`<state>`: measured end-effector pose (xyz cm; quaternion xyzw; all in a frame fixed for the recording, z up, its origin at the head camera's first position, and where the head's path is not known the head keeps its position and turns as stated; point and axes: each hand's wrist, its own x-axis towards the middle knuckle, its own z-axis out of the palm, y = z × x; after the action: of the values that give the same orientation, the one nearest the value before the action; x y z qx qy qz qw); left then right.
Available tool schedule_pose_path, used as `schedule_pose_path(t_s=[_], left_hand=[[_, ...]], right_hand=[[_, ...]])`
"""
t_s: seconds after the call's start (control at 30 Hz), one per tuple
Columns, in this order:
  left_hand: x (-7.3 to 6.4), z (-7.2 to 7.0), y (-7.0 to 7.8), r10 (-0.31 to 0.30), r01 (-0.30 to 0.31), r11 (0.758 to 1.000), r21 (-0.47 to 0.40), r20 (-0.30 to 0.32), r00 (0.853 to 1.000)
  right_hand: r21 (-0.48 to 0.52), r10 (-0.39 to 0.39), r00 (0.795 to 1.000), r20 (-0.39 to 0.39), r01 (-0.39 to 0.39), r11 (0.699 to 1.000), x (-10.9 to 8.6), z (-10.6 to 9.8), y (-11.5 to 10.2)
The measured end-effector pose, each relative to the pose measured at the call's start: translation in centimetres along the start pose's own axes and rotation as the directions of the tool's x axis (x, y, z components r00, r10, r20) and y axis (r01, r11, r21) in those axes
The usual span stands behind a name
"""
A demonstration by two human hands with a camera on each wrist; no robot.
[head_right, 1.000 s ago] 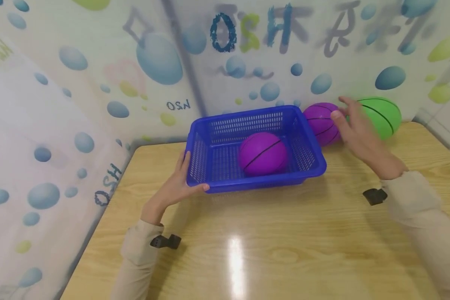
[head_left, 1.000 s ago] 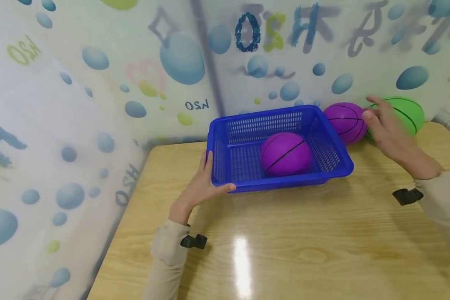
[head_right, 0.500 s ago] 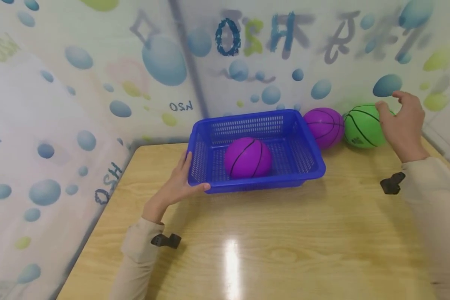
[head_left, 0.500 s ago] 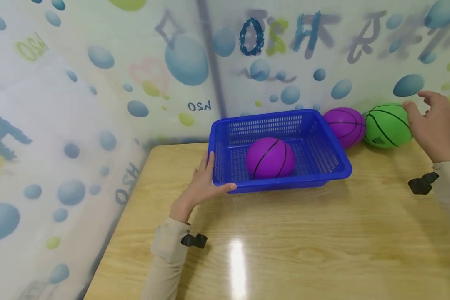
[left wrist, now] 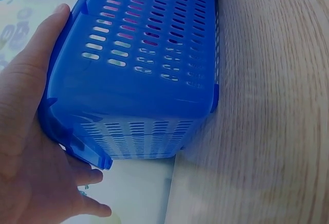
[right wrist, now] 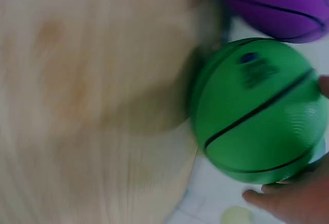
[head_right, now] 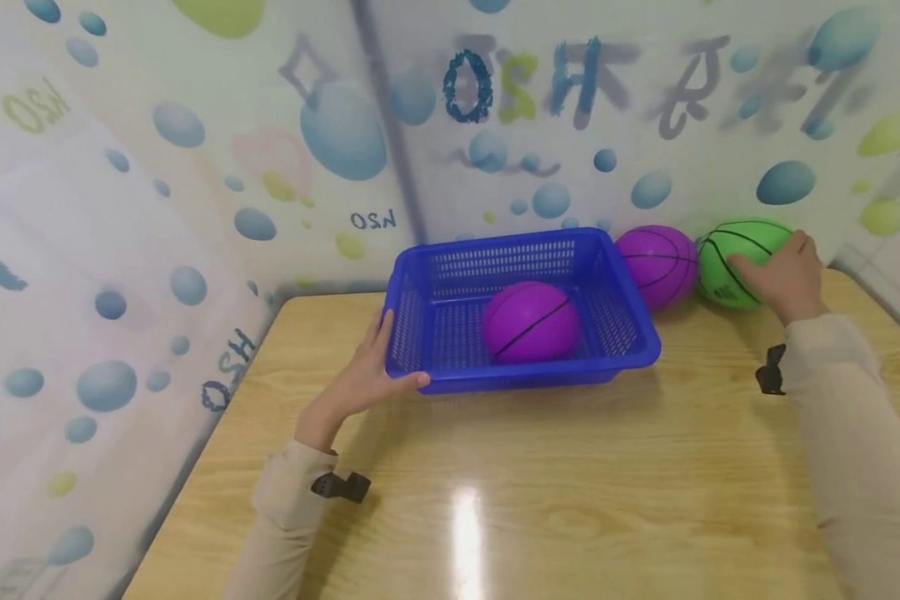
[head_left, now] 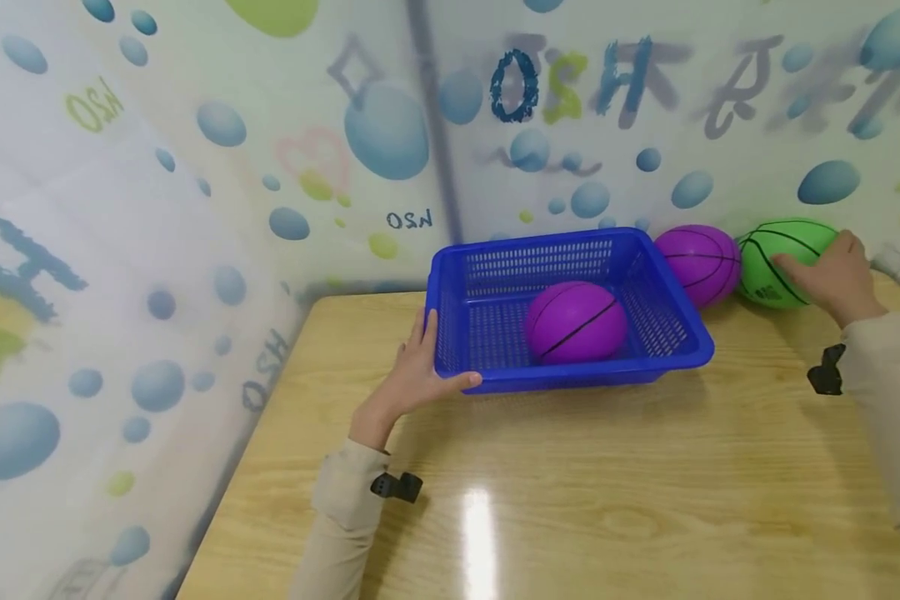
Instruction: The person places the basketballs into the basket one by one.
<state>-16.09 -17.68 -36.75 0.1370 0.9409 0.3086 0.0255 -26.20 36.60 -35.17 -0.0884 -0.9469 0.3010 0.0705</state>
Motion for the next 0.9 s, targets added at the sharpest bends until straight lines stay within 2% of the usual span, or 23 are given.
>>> schedule_pose_path(t_s=[0.07, 0.17, 0.33, 0.5, 0.73, 0.9], left_hand=[[0.0, 0.0, 0.0, 0.003, -0.003, 1.0, -0.002, 0.002, 1.0], [0.0, -0.1, 0.0, 0.003, -0.003, 1.0, 0.003, 0.005, 1.0], [0.0, -0.3, -0.1, 0.002, -0.002, 1.0, -0.006, 0.012, 1.0], [0.1, -0.1, -0.1, -0.006, 0.006, 1.0, -0.025, 0.011, 1.0], [0.2, 0.1, 0.0, -0.012, 0.014, 0.997, -0.072, 0.025, 1.0], [0.3, 0.0, 0.0, -0.015, 0.016, 0.997, -0.07, 0.014, 1.0]], right_hand=[[-0.053, -0.01, 1.0, 0.029, 0.012, 0.998, -0.1, 0.3, 0.5], [-0.108, 0.051, 0.998, 0.032, -0.047, 0.993, -0.3, 0.7, 1.1], [-0.11, 0.126, 0.991, 0.047, -0.12, 0.987, -0.6, 1.0, 1.8], [-0.061, 0.133, 0.99, 0.045, -0.13, 0.99, -0.7, 1.6, 1.9], [0.064, 0.172, 0.983, 0.067, -0.176, 0.982, -1.1, 1.9, 1.4], [0.126, 0.133, 0.991, 0.004, -0.132, 0.983, -0.6, 2.7, 0.7]])
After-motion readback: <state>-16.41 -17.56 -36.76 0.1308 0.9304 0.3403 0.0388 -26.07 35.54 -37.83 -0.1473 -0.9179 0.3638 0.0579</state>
